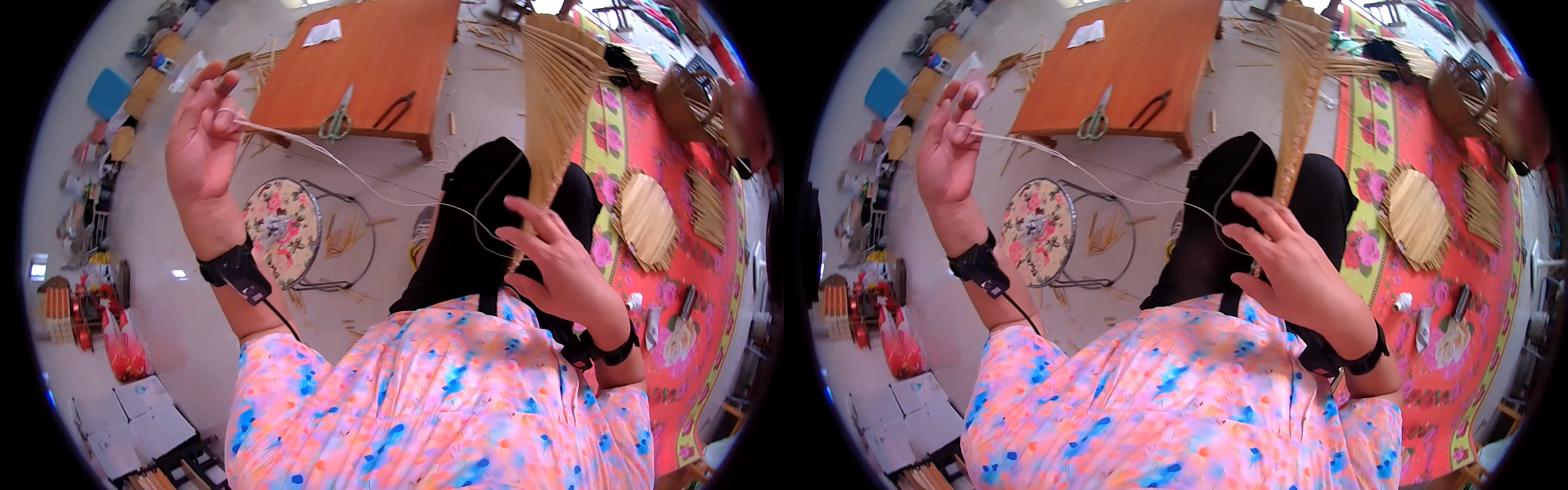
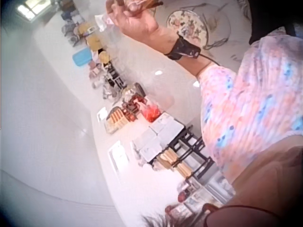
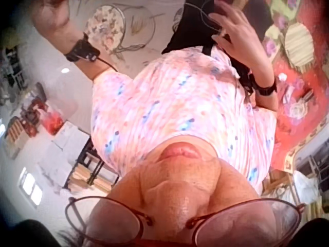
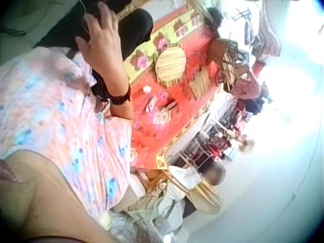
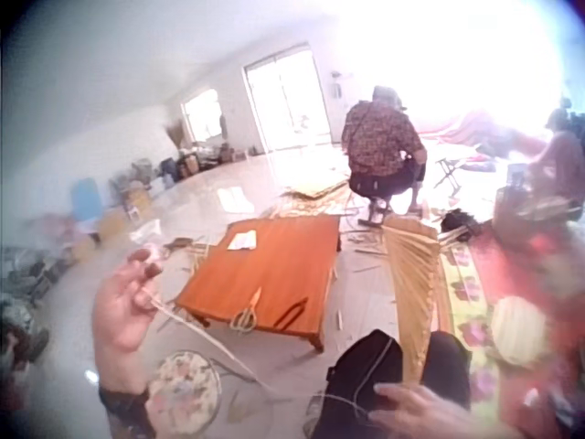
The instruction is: The person sits on the floor and weaves a bamboo mat using a needle and white thread. They trim the mat edges with scissors and pliers, then stitch the bamboo strips together along the edge to secure them.
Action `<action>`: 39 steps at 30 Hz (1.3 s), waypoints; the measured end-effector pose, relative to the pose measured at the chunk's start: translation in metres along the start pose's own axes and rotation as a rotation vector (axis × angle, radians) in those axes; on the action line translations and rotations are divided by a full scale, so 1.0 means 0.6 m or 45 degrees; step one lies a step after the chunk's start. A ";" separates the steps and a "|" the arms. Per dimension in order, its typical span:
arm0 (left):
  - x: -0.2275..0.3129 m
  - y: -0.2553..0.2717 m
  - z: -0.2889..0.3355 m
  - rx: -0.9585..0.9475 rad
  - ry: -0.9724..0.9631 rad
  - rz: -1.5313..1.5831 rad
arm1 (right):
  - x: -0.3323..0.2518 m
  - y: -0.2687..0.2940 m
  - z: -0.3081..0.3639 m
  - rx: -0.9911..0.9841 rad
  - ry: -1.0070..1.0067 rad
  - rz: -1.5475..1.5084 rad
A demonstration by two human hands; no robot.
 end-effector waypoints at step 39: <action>-0.074 -0.167 0.114 -0.325 -0.879 -1.449 | 0.025 -0.073 -0.103 -0.057 -0.518 -0.997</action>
Point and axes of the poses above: each hand's wrist, its own z-axis away from the middle knuckle, its own y-axis out of the back of the hand, x = y × z, the point moved 5 cm from there along -z, towards the middle knuckle, and after that the axes turned 10 degrees about x, right-handed, at the moved point
